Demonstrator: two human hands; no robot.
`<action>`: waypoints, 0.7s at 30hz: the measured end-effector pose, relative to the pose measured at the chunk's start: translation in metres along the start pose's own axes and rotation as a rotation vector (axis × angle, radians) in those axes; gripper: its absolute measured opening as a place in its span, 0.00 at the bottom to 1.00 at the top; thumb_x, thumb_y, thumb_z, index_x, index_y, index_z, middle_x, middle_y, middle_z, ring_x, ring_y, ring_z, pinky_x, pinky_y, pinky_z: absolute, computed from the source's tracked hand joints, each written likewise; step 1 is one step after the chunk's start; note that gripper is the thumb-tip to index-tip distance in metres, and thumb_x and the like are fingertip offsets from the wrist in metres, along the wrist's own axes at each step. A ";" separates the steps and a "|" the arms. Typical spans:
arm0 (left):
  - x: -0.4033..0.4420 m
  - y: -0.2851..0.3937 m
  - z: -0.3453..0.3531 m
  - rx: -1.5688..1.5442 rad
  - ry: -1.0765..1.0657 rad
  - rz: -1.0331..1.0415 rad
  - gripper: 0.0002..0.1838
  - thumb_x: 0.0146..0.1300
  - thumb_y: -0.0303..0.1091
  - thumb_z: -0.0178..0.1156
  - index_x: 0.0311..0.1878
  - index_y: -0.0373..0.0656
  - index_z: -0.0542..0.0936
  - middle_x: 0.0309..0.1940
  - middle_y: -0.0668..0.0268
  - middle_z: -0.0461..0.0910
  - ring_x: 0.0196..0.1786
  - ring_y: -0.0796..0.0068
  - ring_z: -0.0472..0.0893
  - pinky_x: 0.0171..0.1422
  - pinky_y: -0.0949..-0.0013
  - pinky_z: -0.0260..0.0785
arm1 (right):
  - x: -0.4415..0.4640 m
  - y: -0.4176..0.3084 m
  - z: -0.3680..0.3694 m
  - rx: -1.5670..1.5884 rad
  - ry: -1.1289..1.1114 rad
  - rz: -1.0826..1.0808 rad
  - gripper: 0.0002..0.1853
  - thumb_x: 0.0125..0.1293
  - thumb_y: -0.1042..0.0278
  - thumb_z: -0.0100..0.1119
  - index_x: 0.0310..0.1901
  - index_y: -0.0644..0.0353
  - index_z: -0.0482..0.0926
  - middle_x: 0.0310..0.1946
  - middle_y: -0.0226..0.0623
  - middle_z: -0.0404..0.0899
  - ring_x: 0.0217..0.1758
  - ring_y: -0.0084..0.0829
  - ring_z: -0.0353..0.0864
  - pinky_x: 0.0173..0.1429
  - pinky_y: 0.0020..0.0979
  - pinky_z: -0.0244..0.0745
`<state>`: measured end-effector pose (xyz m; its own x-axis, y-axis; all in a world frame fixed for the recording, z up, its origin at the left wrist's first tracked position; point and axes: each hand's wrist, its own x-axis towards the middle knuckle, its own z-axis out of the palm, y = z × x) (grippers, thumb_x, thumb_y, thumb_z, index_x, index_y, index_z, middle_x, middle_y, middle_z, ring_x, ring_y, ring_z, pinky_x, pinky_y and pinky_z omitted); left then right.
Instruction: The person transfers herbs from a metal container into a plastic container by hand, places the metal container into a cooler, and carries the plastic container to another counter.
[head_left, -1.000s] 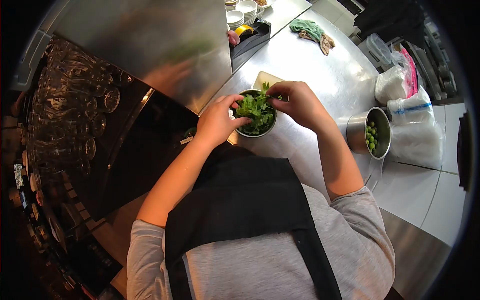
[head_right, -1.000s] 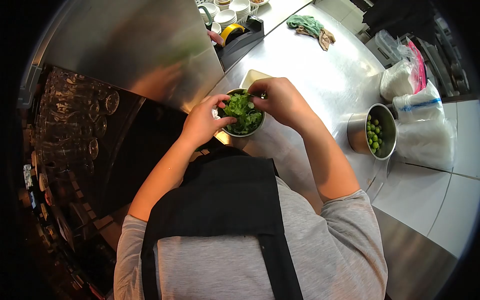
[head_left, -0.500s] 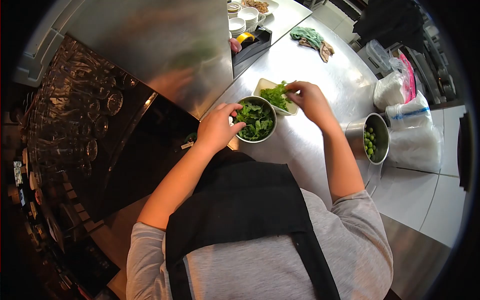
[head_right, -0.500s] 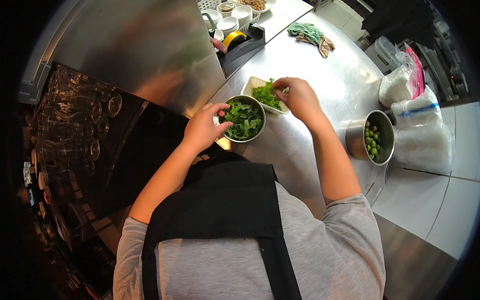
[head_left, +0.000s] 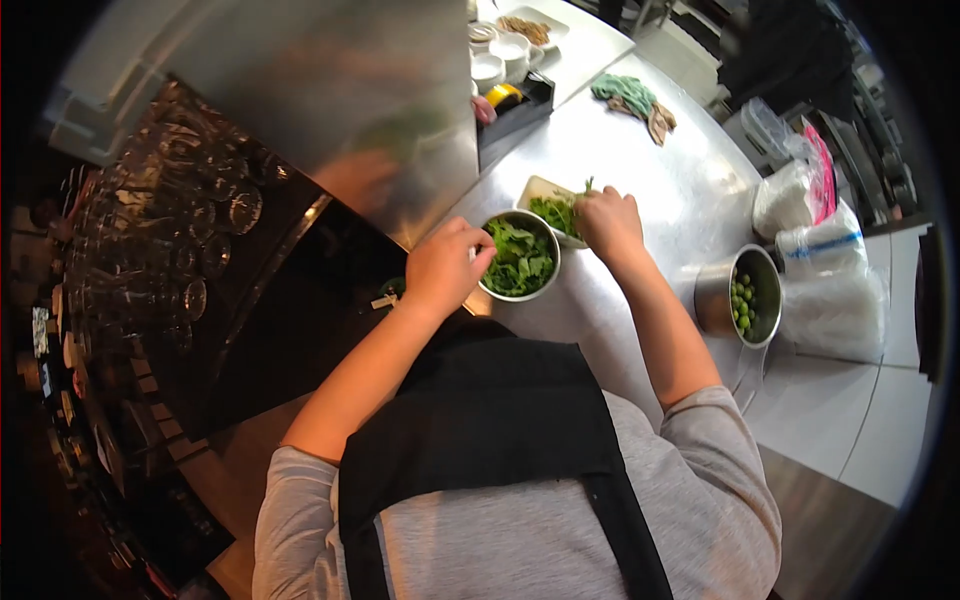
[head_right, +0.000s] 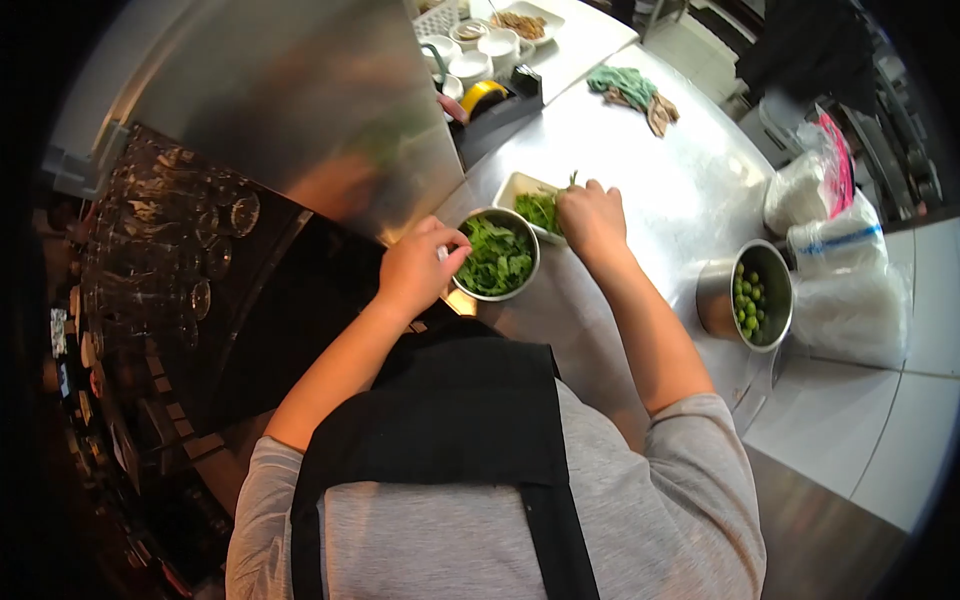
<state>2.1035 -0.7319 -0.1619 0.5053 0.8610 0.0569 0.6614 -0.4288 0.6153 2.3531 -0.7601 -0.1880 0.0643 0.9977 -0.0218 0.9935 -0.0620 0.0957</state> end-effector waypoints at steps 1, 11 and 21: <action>0.000 -0.002 -0.001 -0.060 0.038 0.040 0.05 0.55 0.39 0.63 0.30 0.50 0.82 0.30 0.66 0.76 0.36 0.61 0.78 0.38 0.61 0.70 | 0.000 -0.001 0.005 0.013 0.033 -0.023 0.05 0.55 0.63 0.58 0.27 0.52 0.81 0.32 0.30 0.81 0.43 0.36 0.77 0.42 0.42 0.71; 0.010 0.005 -0.026 -0.460 -0.114 0.023 0.07 0.58 0.36 0.64 0.37 0.45 0.84 0.30 0.65 0.83 0.33 0.75 0.80 0.40 0.69 0.71 | -0.025 -0.053 -0.065 1.014 -0.013 -0.301 0.25 0.53 0.71 0.68 0.54 0.58 0.75 0.44 0.40 0.76 0.43 0.35 0.78 0.46 0.32 0.74; 0.003 -0.017 -0.012 -0.348 0.180 0.178 0.32 0.54 0.44 0.70 0.61 0.48 0.72 0.39 0.62 0.76 0.44 0.64 0.78 0.49 0.66 0.70 | -0.021 -0.049 -0.064 1.483 -0.019 0.017 0.07 0.66 0.76 0.56 0.40 0.71 0.80 0.30 0.35 0.81 0.32 0.20 0.78 0.38 0.21 0.71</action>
<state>2.0869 -0.7191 -0.1633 0.4691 0.8294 0.3035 0.3309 -0.4836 0.8103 2.2974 -0.7767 -0.1289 0.0667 0.9968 -0.0451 0.1795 -0.0564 -0.9821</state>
